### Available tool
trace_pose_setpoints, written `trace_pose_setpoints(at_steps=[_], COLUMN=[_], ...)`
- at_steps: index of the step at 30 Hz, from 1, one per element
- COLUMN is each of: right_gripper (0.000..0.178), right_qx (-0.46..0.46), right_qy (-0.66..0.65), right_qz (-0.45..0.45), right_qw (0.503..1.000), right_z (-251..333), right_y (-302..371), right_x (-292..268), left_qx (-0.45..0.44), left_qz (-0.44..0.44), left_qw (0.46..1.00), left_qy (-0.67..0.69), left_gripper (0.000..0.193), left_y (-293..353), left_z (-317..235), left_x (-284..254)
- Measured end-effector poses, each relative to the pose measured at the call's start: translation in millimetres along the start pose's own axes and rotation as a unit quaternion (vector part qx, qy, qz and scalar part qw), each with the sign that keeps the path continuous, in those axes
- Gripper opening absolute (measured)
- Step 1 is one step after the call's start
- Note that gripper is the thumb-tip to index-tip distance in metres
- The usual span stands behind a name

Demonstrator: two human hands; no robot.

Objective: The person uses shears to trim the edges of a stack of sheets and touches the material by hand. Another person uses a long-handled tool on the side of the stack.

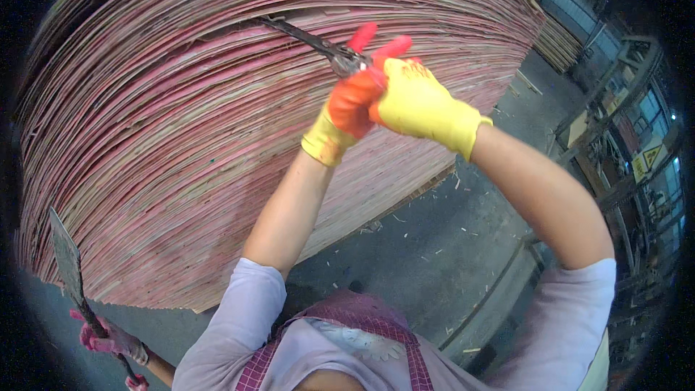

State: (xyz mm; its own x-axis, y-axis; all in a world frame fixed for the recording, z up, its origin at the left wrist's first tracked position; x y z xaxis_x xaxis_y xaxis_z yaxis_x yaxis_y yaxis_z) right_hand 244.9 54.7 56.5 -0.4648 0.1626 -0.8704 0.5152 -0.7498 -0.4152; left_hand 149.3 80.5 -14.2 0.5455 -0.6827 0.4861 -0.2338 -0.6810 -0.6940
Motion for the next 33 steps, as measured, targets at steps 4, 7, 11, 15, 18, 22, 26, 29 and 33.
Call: trace_pose_setpoints(at_steps=[4, 7, 11, 15, 18, 22, 26, 29, 33], right_gripper=[0.028, 0.029, 0.032, 0.034, 0.030, 0.026, 0.038, 0.037, 0.034], right_qx=[-0.021, -0.088, -0.048, -0.092, 0.017, -0.056, -0.088, 0.039, 0.050], right_qy=[-0.075, -0.081, -0.062, -0.139, -0.118, -0.169, -0.250, -0.246, -0.290], right_qz=[-0.001, -0.031, 0.056, -0.051, -0.008, 0.007, -0.037, -0.032, 0.054], right_qw=[0.997, 0.992, 0.995, 0.985, 0.993, 0.984, 0.963, 0.968, 0.954], right_z=[-9, -9, -7, 4, -5, 0, 4, -2, 5], right_y=[-8, -6, -9, -7, 4, 15, -2, 0, 18], right_x=[17, 15, 27, 32, 41, 50, 53, 46, 33], left_qx=[-0.052, -0.006, -0.009, 0.019, 0.094, 0.159, -0.042, -0.049, 0.077], left_qz=[-0.085, -0.067, -0.138, -0.126, -0.104, -0.125, -0.098, -0.066, -0.108], left_qw=[0.995, 0.997, 0.986, 0.974, 0.958, 0.931, 0.962, 0.965, 0.962], left_qy=[-0.001, -0.023, -0.088, -0.189, -0.251, -0.305, -0.253, -0.249, -0.241], left_gripper=[0.070, 0.052, 0.038, 0.030, 0.024, 0.021, 0.032, 0.033, 0.017], left_y=[-7, -2, 10, 6, 18, 37, 18, 13, 32], left_z=[17, 19, 20, 13, 12, 8, 13, 13, 5], left_x=[-11, -8, -14, -29, -24, -21, -39, -34, -13])
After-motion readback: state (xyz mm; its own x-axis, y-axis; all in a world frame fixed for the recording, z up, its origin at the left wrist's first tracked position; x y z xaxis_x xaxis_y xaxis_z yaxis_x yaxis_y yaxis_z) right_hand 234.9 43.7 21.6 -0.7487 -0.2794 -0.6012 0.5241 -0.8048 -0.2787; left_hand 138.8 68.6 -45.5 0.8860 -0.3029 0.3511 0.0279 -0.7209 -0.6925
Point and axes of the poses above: each hand's wrist, its own y-axis away from the middle knuckle, its own x-axis out of the palm, z = x × y, the point moved 4 cm from there along -y, towards the middle knuckle, and after that the axes turned 13 degrees about -y, right-handed, at the moved point
